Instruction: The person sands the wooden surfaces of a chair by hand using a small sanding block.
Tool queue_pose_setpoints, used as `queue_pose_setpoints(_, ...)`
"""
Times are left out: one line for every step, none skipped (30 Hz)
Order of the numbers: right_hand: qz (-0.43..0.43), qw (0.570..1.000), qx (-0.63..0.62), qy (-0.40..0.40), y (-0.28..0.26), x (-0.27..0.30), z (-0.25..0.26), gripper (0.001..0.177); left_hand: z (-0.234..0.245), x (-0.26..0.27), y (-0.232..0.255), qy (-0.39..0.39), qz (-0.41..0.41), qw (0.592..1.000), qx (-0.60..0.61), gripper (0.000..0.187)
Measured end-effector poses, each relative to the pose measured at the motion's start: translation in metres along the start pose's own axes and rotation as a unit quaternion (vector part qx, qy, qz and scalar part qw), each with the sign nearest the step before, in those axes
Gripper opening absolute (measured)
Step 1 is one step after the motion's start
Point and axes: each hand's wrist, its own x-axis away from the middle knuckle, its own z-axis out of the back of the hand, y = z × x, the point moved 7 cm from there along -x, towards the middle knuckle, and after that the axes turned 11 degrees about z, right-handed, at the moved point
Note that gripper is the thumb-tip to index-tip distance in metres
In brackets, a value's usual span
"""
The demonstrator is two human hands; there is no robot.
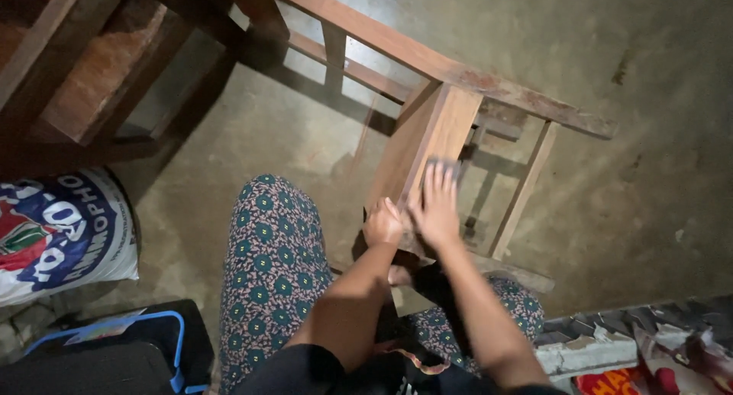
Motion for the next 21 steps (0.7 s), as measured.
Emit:
queue_pose_setpoints(0.002,1.0,0.001,0.0,0.003,0.007,-0.014,0.093,-0.002,0.001,0.0,0.001,0.001,1.0,0.001,0.052)
queue_pose_setpoints(-0.01,1.0,-0.002,-0.019,0.008,0.015,-0.031,0.094,-0.001,0.002,0.001,0.029,-0.005,0.999,-0.012,0.05)
queue_pose_setpoints(-0.02,0.999,-0.006,-0.036,0.01,0.021,-0.049,0.095,0.002,0.001,0.001,0.06,-0.009,0.998,-0.026,0.047)
queue_pose_setpoints(-0.016,0.999,-0.006,-0.035,0.013,-0.001,-0.034,0.095,0.006,-0.005,0.004,0.064,-0.008,0.998,-0.026,0.047)
queue_pose_setpoints(-0.009,1.0,0.003,-0.005,0.014,-0.012,-0.016,0.09,0.006,-0.003,0.003,0.044,-0.004,0.999,-0.018,0.05)
queue_pose_setpoints(-0.002,1.0,0.013,0.025,0.016,-0.023,0.001,0.086,0.004,-0.001,0.001,0.023,0.001,1.0,-0.011,0.052)
queue_pose_setpoints(-0.003,1.0,0.012,0.026,0.029,-0.045,0.007,0.086,0.003,0.0,0.0,0.024,-0.001,1.0,-0.012,0.052)
queue_pose_setpoints(-0.019,0.999,0.015,0.046,0.045,-0.066,0.017,0.088,0.001,0.003,-0.001,0.02,0.002,1.0,-0.017,0.052)
queue_pose_setpoints(-0.033,0.997,0.018,0.071,0.058,-0.09,0.029,0.089,0.002,0.0,0.0,0.021,0.004,1.0,-0.02,0.052)
queue_pose_setpoints(-0.032,0.996,0.017,0.076,0.068,-0.105,0.031,0.089,0.005,0.0,0.002,0.025,0.0,0.999,-0.02,0.052)
queue_pose_setpoints(-0.05,0.996,0.014,0.074,0.081,-0.116,0.031,0.089,0.006,0.002,0.002,0.016,0.012,1.0,-0.022,0.052)
queue_pose_setpoints(-0.068,0.995,0.011,0.072,0.094,-0.129,0.031,0.089,0.006,0.004,0.001,0.007,0.024,0.999,-0.024,0.052)
queue_pose_setpoints(-0.072,0.995,0.012,0.071,0.085,-0.119,0.032,0.089,0.004,0.005,0.0,0.003,0.022,0.999,-0.025,0.052)
queue_pose_setpoints(-0.074,0.994,0.015,0.076,0.076,-0.11,0.034,0.086,0.004,0.006,-0.002,0.014,0.022,0.999,-0.03,0.052)
queue_pose_setpoints(-0.07,0.994,0.018,0.082,0.065,-0.106,0.037,0.082,0.005,0.003,-0.001,0.029,0.024,0.999,-0.032,0.053)
queue_pose_setpoints(-0.07,0.994,0.02,0.084,0.06,-0.093,0.035,0.082,0.008,0.002,0.003,0.029,0.023,0.999,-0.03,0.053)
queue_pose_setpoints(-0.059,0.994,0.02,0.086,0.051,-0.078,0.03,0.087,0.009,0.004,0.004,0.013,0.025,0.999,-0.031,0.053)
queue_pose_setpoints(-0.047,0.995,0.019,0.089,0.042,-0.063,0.025,0.091,0.009,0.006,0.004,-0.003,0.026,0.999,-0.032,0.054)
queue_pose_setpoints(-0.049,0.995,0.02,0.088,0.048,-0.064,0.023,0.091,0.008,0.005,0.004,-0.004,0.026,0.999,-0.032,0.054)
queue_pose_setpoints(-0.05,0.992,0.022,0.118,0.054,-0.064,0.026,0.082,0.007,0.004,0.004,0.001,0.019,0.999,-0.029,0.054)
queue_pose_setpoints(-0.053,0.987,0.023,0.148,0.059,-0.062,0.028,0.073,0.006,0.004,0.003,0.005,0.01,1.0,-0.027,0.054)
